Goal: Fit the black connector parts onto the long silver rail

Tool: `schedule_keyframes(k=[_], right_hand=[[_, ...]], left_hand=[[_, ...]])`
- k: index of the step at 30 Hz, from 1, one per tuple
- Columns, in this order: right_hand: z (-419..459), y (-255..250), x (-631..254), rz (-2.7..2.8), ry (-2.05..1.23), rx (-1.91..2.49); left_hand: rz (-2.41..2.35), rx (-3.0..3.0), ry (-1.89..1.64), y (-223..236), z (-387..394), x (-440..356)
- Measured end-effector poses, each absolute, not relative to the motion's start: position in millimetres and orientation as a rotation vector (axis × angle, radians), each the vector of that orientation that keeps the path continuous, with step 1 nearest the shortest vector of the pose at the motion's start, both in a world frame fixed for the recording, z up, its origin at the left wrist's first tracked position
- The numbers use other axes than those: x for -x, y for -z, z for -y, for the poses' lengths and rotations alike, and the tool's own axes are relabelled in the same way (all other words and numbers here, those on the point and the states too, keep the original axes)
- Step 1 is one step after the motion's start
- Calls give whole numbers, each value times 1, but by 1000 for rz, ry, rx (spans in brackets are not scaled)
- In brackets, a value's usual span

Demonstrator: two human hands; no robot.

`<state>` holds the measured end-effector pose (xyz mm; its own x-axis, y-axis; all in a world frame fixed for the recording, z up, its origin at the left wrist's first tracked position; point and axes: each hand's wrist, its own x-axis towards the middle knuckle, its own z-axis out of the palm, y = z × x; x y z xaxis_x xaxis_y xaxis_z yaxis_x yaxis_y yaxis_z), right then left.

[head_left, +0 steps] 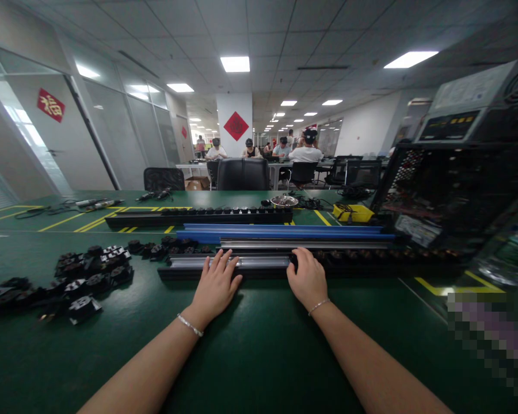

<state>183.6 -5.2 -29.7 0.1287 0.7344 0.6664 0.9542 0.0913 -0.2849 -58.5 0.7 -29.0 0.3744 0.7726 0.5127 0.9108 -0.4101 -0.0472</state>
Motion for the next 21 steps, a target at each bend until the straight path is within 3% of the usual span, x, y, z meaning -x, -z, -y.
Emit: schedule_keyframes(k=[21], right_hand=[[5, 30, -181, 1671, 355, 1617]], left_hand=[[1513, 2380, 556, 32, -2, 61]])
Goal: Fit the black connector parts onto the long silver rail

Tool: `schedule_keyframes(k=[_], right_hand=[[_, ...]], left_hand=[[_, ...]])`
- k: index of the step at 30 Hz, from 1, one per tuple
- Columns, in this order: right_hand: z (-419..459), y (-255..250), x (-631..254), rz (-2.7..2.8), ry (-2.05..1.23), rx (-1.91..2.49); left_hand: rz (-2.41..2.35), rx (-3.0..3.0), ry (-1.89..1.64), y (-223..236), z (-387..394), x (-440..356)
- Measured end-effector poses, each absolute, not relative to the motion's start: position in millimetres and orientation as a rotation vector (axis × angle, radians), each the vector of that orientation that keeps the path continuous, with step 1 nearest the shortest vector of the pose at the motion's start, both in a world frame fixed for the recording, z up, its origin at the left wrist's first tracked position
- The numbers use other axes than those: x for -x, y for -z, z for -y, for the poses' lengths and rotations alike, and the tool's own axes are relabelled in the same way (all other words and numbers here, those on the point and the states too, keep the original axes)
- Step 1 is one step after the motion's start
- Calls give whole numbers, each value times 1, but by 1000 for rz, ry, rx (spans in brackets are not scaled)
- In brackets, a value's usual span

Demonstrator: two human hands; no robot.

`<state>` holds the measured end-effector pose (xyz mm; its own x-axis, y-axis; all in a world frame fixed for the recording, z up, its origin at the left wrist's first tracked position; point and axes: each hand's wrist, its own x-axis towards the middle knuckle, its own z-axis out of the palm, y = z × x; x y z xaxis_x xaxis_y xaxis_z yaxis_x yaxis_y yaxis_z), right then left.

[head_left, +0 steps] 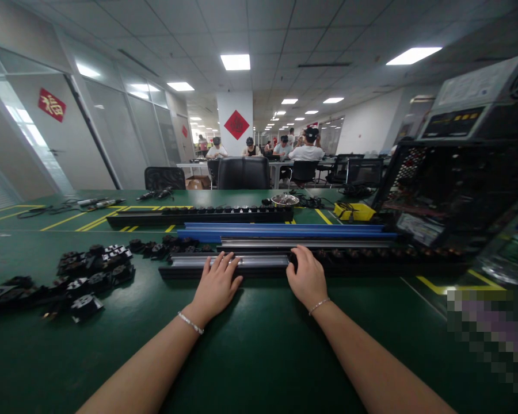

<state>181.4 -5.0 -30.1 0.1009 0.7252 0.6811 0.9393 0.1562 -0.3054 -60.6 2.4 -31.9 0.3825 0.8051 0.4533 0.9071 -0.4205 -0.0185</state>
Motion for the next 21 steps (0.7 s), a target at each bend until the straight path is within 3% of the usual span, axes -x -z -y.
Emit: schedule_keyframes(k=[21], right_hand=[[4, 33, -181, 1699, 330, 1477]], left_hand=[[1497, 2384, 577, 32, -2, 61]])
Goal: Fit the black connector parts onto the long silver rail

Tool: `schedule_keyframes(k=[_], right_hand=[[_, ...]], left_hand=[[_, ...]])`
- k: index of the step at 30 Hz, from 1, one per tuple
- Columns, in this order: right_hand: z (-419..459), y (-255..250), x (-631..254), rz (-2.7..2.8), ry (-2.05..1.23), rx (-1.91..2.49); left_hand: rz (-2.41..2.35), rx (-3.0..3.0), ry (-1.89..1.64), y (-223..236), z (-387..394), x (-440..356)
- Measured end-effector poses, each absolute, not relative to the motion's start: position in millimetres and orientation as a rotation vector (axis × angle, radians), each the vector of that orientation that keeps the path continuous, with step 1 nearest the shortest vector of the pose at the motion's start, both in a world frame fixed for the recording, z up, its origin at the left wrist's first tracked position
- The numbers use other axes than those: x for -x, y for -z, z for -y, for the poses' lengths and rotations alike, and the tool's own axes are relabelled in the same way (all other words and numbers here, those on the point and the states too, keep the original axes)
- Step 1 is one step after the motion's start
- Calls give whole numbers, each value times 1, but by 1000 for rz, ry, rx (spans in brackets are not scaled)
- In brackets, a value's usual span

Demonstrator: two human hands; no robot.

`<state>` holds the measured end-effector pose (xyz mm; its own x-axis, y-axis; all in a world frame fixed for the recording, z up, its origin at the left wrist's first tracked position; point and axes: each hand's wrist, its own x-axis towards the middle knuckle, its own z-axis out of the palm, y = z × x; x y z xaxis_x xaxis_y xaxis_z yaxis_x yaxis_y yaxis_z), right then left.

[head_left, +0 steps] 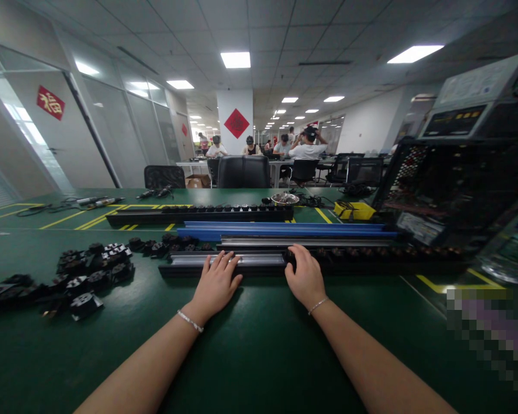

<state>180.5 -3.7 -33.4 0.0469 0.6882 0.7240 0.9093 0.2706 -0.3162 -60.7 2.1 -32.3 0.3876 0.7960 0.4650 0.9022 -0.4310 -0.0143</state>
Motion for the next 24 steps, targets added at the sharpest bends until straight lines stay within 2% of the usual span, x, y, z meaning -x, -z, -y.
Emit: schedule_keyframes(k=[24], right_hand=[[1, 33, -182, 1668, 230, 1421]], left_hand=[[1485, 2387, 589, 32, -3, 61]])
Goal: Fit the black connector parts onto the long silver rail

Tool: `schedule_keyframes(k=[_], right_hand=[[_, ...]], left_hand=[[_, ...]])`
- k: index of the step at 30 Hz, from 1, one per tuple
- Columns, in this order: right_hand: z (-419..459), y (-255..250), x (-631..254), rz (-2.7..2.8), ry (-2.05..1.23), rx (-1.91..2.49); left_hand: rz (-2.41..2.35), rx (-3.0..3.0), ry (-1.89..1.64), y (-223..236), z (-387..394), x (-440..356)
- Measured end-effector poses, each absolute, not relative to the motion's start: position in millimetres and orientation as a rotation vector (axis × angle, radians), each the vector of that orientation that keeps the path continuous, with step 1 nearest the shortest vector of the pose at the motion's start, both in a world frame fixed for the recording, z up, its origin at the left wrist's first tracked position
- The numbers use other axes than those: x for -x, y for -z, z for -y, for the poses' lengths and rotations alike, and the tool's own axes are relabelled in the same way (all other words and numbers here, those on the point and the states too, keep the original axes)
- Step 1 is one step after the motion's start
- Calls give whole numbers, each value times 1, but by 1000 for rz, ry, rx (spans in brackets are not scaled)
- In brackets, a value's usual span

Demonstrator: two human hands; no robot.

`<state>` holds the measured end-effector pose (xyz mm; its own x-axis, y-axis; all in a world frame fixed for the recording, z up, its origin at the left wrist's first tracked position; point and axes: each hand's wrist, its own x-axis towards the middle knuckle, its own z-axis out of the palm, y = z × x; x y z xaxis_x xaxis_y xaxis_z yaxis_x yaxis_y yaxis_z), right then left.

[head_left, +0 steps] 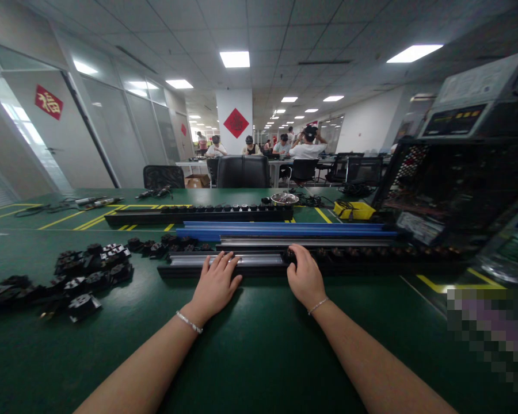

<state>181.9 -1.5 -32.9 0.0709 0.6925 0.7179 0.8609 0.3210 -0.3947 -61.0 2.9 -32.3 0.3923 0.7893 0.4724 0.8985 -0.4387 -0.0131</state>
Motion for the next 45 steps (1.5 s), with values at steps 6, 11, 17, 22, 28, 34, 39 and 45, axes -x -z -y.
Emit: schedule_keyframes(k=[6, 11, 17, 22, 28, 34, 39, 45], right_hand=[[1, 35, -183, 1659, 226, 1397], [1, 35, -181, 1678, 200, 1365], [2, 35, -180, 1698, 139, 1336], [3, 33, -179, 1721, 105, 1336], [3, 34, -177, 1772, 106, 1279], [3, 36, -176, 1859, 131, 1224], [6, 33, -174, 1828, 208, 1354], [9, 27, -173, 1781, 172, 1570]], left_hand=[[1485, 2381, 591, 33, -3, 61], [1479, 2383, 601, 33, -4, 61], [1497, 2393, 586, 32, -3, 61], [1506, 2397, 579, 31, -2, 61], [1507, 2402, 568, 32, -3, 61], [1503, 2400, 563, 32, -3, 61], [1488, 2391, 575, 32, -3, 62], [1493, 2393, 568, 31, -3, 62]])
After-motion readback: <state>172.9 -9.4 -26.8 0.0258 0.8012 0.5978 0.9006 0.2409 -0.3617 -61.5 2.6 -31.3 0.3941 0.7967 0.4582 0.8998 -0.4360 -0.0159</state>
